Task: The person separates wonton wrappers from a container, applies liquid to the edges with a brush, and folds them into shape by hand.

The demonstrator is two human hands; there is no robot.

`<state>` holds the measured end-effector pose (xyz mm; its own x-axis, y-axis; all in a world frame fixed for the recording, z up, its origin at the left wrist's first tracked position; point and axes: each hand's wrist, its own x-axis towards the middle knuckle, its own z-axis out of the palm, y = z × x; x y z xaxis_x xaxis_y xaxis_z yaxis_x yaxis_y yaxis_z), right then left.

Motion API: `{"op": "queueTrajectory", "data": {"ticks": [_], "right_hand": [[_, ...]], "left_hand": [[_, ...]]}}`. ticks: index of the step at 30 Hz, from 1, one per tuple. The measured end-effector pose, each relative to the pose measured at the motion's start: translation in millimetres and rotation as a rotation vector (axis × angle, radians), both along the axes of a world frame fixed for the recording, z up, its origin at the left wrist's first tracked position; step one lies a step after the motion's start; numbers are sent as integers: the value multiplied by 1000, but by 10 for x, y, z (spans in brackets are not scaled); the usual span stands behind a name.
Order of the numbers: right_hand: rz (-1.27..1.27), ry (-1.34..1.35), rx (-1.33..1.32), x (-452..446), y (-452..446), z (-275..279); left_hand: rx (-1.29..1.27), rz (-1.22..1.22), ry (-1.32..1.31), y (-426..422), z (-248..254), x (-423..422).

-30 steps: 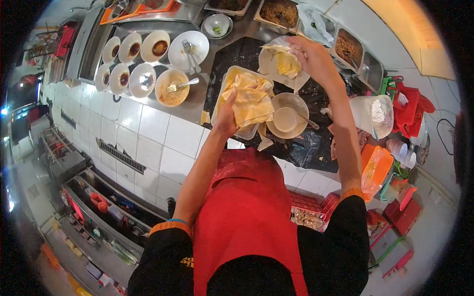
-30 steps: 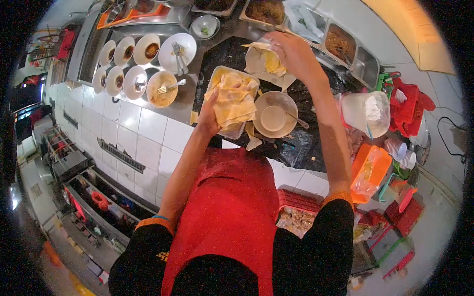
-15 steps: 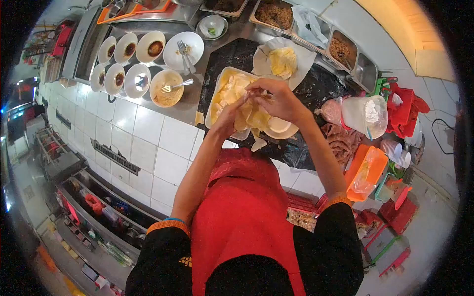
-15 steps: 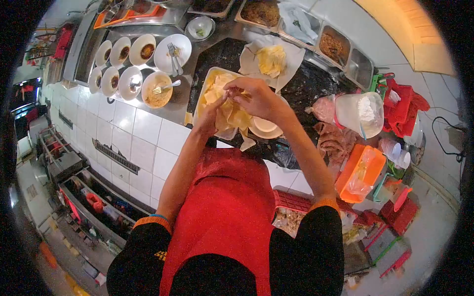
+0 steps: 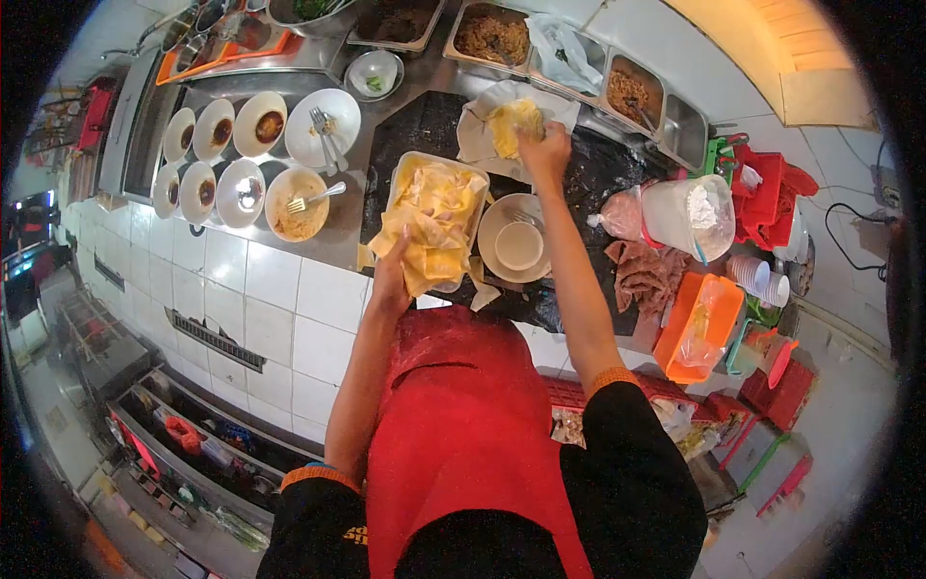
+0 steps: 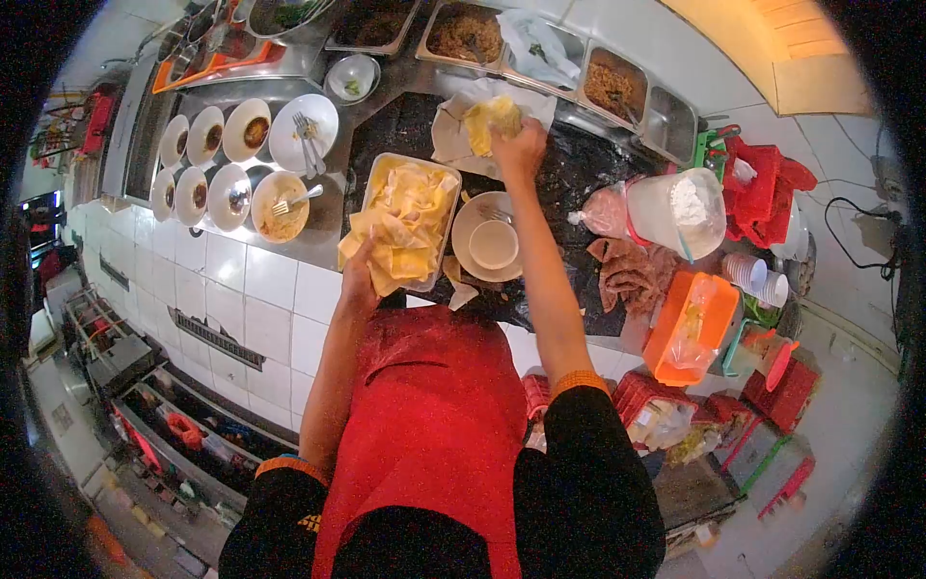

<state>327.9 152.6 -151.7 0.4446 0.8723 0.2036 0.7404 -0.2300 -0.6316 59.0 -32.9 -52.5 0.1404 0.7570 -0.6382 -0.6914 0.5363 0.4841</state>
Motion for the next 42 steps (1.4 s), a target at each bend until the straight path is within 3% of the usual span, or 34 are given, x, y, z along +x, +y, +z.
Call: {"op": "queueTrajectory", "data": {"ticks": [5,14,17,19,20,22,23,25,28,30,32,36,42], "right_hand": [[-175,-60,-265,-243,127,67],[131,97,149,-281,194,-18],[131,113,213,-203,153,165],[116,474,36,-97,145,361],[123,476,39,-65,116,490],[317,931,-93,-57,-58,1019],[324,932,-94,-89,-133,1264],[694,1168,-225,-173,-313,1697],[916,1213,-345,-408,-627,2079],[973,1109,-255,-524,-847,2142],[935,407,-122,-570,-1035,2237],[837,328,109,-610,-1347,2289],[905,74,142,-626,-1557,2451]], "left_hand": [[23,-40,2,-74,-31,-8],[217,-11,-358,65,250,-66],[80,110,-251,66,67,-143],[94,133,-275,89,-57,-179],[109,145,-304,122,-111,-188],[120,152,-348,241,1,-126],[126,129,-384,308,62,-81],[129,113,-413,404,163,12],[153,47,-375,453,245,154],[283,46,-599,464,325,249],[342,-28,-606,433,460,305],[335,76,-616,342,785,405],[377,83,-580,238,892,424]]}}
